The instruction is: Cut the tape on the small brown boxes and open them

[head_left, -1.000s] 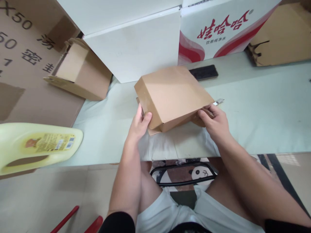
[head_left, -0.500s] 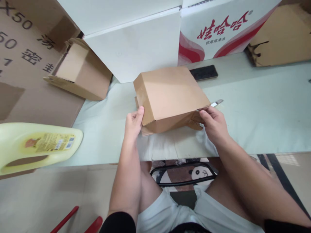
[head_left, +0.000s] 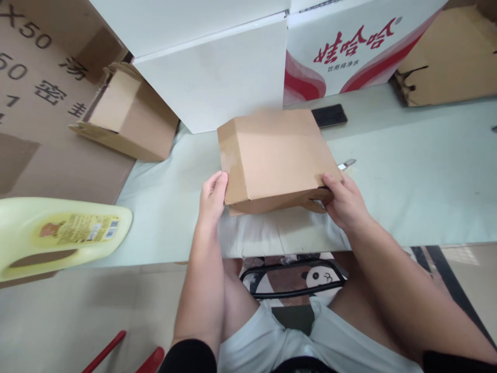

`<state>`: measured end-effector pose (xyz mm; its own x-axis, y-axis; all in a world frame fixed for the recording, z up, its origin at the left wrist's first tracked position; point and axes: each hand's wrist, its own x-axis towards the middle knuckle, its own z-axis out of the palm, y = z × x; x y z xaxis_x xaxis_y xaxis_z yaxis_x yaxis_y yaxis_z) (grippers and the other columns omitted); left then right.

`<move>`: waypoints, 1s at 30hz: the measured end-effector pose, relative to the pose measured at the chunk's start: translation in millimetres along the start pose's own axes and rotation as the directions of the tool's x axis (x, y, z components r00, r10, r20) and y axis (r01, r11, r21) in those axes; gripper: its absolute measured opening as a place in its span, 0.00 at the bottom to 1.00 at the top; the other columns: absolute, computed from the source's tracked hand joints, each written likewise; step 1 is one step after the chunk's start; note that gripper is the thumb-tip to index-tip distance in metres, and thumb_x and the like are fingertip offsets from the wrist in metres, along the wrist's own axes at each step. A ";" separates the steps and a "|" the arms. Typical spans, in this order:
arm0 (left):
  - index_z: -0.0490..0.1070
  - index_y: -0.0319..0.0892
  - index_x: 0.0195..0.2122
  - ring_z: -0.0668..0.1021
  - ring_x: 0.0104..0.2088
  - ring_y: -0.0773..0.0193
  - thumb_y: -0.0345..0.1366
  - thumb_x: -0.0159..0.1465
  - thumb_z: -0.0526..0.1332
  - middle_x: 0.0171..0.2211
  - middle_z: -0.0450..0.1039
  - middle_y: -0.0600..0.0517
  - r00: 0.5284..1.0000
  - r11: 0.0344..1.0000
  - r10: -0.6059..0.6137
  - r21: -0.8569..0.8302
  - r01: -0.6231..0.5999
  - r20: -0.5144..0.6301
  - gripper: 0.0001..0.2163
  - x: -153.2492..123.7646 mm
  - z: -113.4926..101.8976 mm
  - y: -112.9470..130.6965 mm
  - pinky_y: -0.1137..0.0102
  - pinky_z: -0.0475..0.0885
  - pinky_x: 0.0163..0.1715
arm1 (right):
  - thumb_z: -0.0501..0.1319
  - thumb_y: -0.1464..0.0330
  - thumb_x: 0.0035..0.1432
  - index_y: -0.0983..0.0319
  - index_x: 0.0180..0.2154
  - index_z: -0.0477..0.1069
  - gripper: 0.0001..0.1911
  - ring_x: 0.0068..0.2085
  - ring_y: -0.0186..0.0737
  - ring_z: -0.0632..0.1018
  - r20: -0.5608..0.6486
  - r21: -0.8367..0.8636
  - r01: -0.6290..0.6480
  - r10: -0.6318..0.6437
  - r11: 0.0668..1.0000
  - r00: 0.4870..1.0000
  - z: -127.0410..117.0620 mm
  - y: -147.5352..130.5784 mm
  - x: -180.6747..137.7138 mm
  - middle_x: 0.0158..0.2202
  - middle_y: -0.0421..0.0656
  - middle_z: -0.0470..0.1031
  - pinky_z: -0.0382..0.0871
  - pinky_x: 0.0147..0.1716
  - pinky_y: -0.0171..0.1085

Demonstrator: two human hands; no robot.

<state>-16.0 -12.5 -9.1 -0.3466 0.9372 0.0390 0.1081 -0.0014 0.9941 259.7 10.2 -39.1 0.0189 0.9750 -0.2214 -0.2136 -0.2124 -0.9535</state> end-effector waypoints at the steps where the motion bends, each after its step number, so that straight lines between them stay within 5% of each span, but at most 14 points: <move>1: 0.69 0.43 0.22 0.65 0.23 0.67 0.57 0.59 0.70 0.22 0.64 0.55 1.000 1.000 -0.005 0.005 0.005 0.003 0.23 0.2 -0.9 -1.3 0.71 0.60 0.22 | 0.67 0.53 0.52 0.54 0.43 0.71 0.19 0.45 0.47 0.83 0.002 0.020 -0.013 0.013 1.000 1.000 0.5 -0.9 -0.3 0.44 0.44 0.82 0.79 0.42 0.43; 9: 0.68 0.43 0.19 0.70 0.22 0.66 0.57 0.55 0.73 0.19 0.66 0.54 0.979 0.990 -0.141 0.003 0.143 -0.146 0.25 -0.2 -14.8 -16.6 0.71 0.63 0.20 | 0.66 0.55 0.54 0.54 0.45 0.72 0.18 0.45 0.47 0.83 0.048 -0.002 -0.017 0.017 1.000 0.999 -3.1 -3.2 0.0 0.46 0.45 0.82 0.79 0.41 0.44; 14: 0.70 0.43 0.21 0.77 0.21 0.59 0.58 0.57 0.67 0.17 0.70 0.51 0.927 0.930 -0.345 -0.079 0.359 0.147 0.23 -1.2 -24.4 -8.2 0.69 0.69 0.20 | 0.71 0.57 0.47 0.53 0.41 0.74 0.19 0.39 0.42 0.82 -0.010 0.101 -0.080 0.081 0.992 0.997 -6.2 -4.3 1.3 0.41 0.40 0.82 0.77 0.34 0.39; 16: 0.70 0.43 0.22 0.75 0.18 0.62 0.55 0.57 0.66 0.14 0.68 0.53 0.951 0.942 -0.292 -0.140 0.304 0.102 0.20 1.8 -26.8 -3.5 0.70 0.69 0.20 | 0.74 0.58 0.43 0.53 0.38 0.76 0.19 0.33 0.40 0.80 -0.017 0.173 -0.094 0.099 0.980 0.995 -6.3 -6.0 1.4 0.36 0.38 0.81 0.75 0.29 0.37; 18: 0.71 0.44 0.25 0.76 0.20 0.64 0.51 0.57 0.66 0.16 0.70 0.55 0.983 0.971 -0.169 -0.185 0.152 -0.076 0.16 6.2 -28.5 -1.2 0.71 0.73 0.25 | 0.75 0.57 0.41 0.53 0.37 0.77 0.20 0.31 0.39 0.79 0.002 0.218 -0.097 0.099 0.971 0.995 -5.9 -8.2 0.8 0.34 0.38 0.80 0.74 0.27 0.37; 21: 0.77 0.44 0.36 0.84 0.41 0.60 0.44 0.54 0.70 0.35 0.83 0.50 0.963 0.996 0.034 -0.069 -0.054 -0.268 0.12 11.4 -31.6 -2.8 0.70 0.78 0.42 | 0.76 0.57 0.41 0.53 0.37 0.78 0.20 0.33 0.41 0.80 0.058 0.212 -0.107 0.097 0.971 0.994 -5.7 -11.5 -0.9 0.36 0.39 0.81 0.76 0.29 0.38; 23: 0.77 0.47 0.47 0.78 0.60 0.53 0.42 0.51 0.73 0.55 0.79 0.47 0.965 0.992 0.119 0.077 -0.103 -0.233 0.22 12.9 -34.3 -5.7 0.65 0.75 0.55 | 0.76 0.57 0.42 0.52 0.37 0.79 0.18 0.34 0.42 0.80 0.086 0.187 -0.115 0.101 0.976 0.991 -6.8 -12.7 -1.8 0.36 0.39 0.82 0.76 0.29 0.39; 25: 0.74 0.49 0.54 0.69 0.68 0.48 0.41 0.49 0.75 0.65 0.71 0.47 0.981 0.975 0.139 0.192 -0.112 -0.135 0.30 13.6 -37.1 -9.0 0.59 0.69 0.63 | 0.75 0.57 0.42 0.52 0.36 0.79 0.17 0.33 0.42 0.80 0.116 0.164 -0.121 0.102 0.979 0.988 -9.1 -12.9 -2.1 0.35 0.39 0.81 0.77 0.29 0.39; 27: 0.75 0.48 0.55 0.72 0.66 0.45 0.41 0.47 0.76 0.64 0.73 0.47 0.992 0.962 0.113 0.257 -0.095 -0.056 0.32 14.8 -39.4 -12.6 0.57 0.68 0.63 | 0.75 0.57 0.43 0.52 0.37 0.79 0.18 0.33 0.41 0.80 0.158 0.148 -0.123 0.099 0.981 0.982 -11.9 -12.4 -2.0 0.34 0.39 0.81 0.77 0.30 0.39; 30: 0.79 0.44 0.40 0.80 0.52 0.46 0.40 0.46 0.76 0.45 0.82 0.49 0.999 0.958 0.033 0.288 -0.022 -0.035 0.19 17.5 -41.8 -19.4 0.61 0.76 0.51 | 0.76 0.57 0.42 0.53 0.39 0.80 0.20 0.34 0.43 0.81 0.214 0.141 -0.147 0.115 0.979 0.970 -15.0 -11.6 -2.3 0.35 0.40 0.81 0.78 0.32 0.40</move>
<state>-63.1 -10.6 -23.4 -0.3748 0.9240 0.0754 0.3789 0.0785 0.9221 276.8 9.5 -30.6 -0.2154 0.9352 -0.2810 -0.3496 -0.3425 -0.8721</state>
